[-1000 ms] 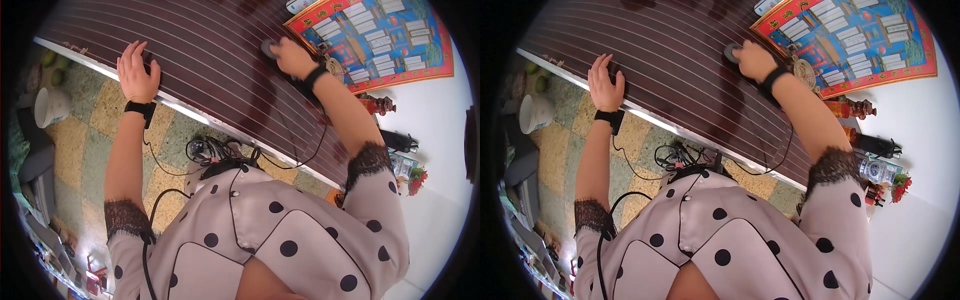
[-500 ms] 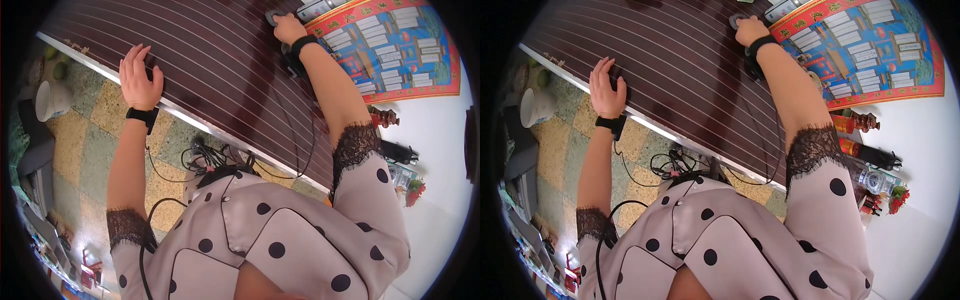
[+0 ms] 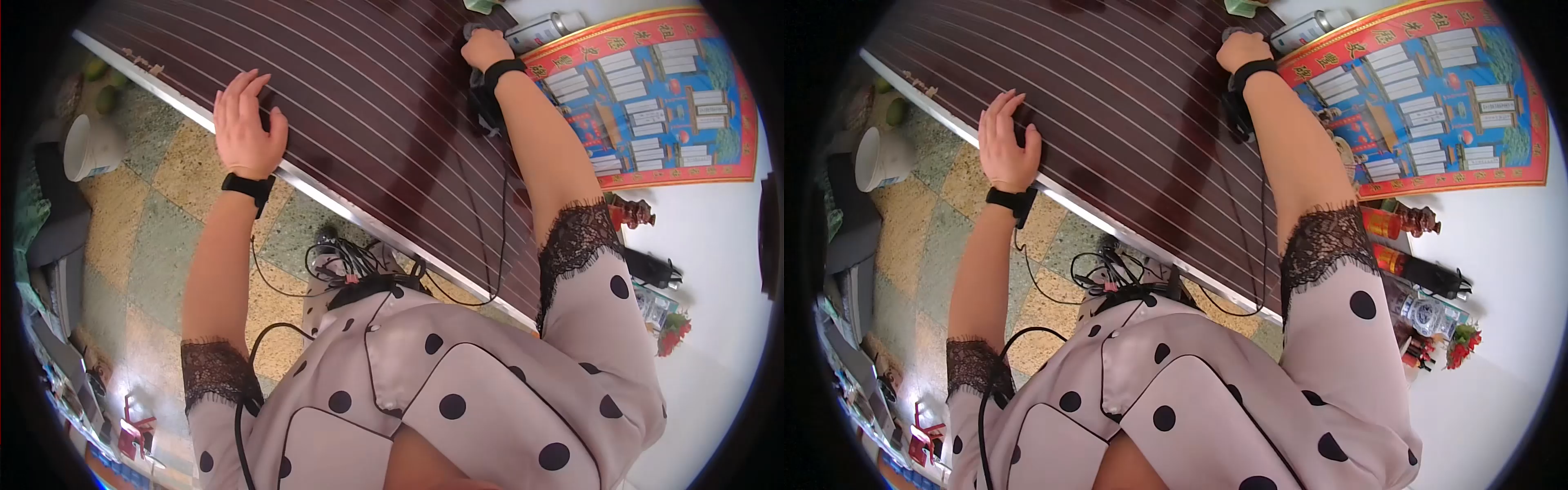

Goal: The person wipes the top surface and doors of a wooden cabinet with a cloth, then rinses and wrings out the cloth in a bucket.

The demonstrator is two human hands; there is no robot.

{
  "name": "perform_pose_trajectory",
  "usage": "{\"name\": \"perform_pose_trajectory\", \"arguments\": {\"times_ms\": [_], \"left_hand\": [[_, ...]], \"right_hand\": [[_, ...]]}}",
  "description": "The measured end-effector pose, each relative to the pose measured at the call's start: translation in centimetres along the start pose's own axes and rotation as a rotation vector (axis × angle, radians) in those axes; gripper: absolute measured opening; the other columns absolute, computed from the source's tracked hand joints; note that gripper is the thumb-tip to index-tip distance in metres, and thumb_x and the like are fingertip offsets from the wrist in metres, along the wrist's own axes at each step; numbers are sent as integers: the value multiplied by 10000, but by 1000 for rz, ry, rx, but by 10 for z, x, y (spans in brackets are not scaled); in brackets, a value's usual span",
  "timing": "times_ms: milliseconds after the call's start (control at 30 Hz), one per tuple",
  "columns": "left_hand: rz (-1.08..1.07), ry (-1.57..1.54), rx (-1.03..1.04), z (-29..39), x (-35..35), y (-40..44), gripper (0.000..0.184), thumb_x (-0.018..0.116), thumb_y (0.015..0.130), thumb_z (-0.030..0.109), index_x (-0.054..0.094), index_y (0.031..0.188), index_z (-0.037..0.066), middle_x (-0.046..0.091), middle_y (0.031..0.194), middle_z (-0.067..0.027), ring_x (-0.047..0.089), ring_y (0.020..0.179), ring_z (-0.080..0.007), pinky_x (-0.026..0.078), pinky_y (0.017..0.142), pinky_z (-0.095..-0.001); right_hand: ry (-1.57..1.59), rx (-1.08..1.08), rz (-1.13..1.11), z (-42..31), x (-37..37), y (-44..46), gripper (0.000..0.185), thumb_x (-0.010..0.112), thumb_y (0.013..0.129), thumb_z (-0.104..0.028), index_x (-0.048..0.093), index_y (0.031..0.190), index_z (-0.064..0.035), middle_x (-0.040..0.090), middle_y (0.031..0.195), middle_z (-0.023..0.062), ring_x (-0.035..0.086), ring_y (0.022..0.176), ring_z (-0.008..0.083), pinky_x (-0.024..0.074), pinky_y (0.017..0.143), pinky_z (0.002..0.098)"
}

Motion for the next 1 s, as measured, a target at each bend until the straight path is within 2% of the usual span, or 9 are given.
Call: {"name": "perform_pose_trajectory", "arguments": {"times_ms": [133,367,433,500,567,600,633,833,1000], "left_hand": [[4,-8,-2,-1,0,-2,413,589,744,123,569,1156,108,543,1242,-68,490,1192,-277,324,1055,-488],[17,-37,4,-3,-1,-2,392,572,761,116,569,1153,95,558,1226,-77,512,1158,-287,339,1049,-457],[20,-26,18,-4,1,-2,387,568,758,112,570,1145,94,564,1213,-79,519,1143,-289,341,1047,-455],[18,-37,16,-4,0,-3,386,561,756,109,570,1141,95,564,1212,-80,521,1133,-290,341,1047,-454],[7,-37,33,-1,0,-4,387,556,752,109,571,1138,95,564,1215,-79,520,1131,-290,338,1048,-452],[5,-27,24,-1,0,-4,388,555,751,110,571,1139,97,564,1217,-77,519,1135,-288,339,1047,-449],[8,-18,18,-2,1,-4,390,554,751,112,572,1140,99,565,1218,-75,517,1138,-286,340,1046,-446],[8,-37,21,-8,6,-8,398,582,745,156,577,1143,142,554,1224,-51,501,1161,-266,326,1053,-459],[3,8,39,-5,6,-7,383,579,755,170,584,1134,121,555,1221,-56,493,1164,-266,323,1051,-461]], "right_hand": [[-53,18,-118,-2,-4,4,406,503,772,-195,618,1114,-9,588,1156,269,563,1085,420,449,952,432],[-238,-104,-165,-16,-13,-4,358,489,811,-201,675,1067,-33,620,1142,237,586,1077,403,449,957,429],[-104,-30,14,-17,0,10,407,483,835,-238,614,1174,-54,465,1308,264,485,1169,441,449,945,478],[-89,-166,107,-42,4,9,395,493,841,-228,589,1203,-102,442,1293,240,490,1145,435,462,920,497],[-51,-205,163,-73,-19,-27,267,558,800,-167,622,1024,-35,527,1138,278,551,1008,385,474,868,409],[-59,-267,316,-77,-17,-43,229,534,802,-136,640,968,-20,580,984,264,588,911,377,491,812,433],[-75,-213,129,-78,-16,-58,349,508,843,-197,586,1180,-149,489,1203,220,516,1100,414,481,890,489],[15,-374,127,-38,-16,-205,375,531,796,-130,577,1166,-174,518,1128,185,542,1030,355,523,781,442],[134,-288,101,19,-8,-370,476,643,711,-91,563,1175,-158,517,1095,147,525,1019,333,509,783,429]]}}
Point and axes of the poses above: each hand's wrist, its own y-axis towards the middle knuckle, its own x-axis out of the palm, z = x × y, the point moved 5 cm from there along y, towards the middle knuckle
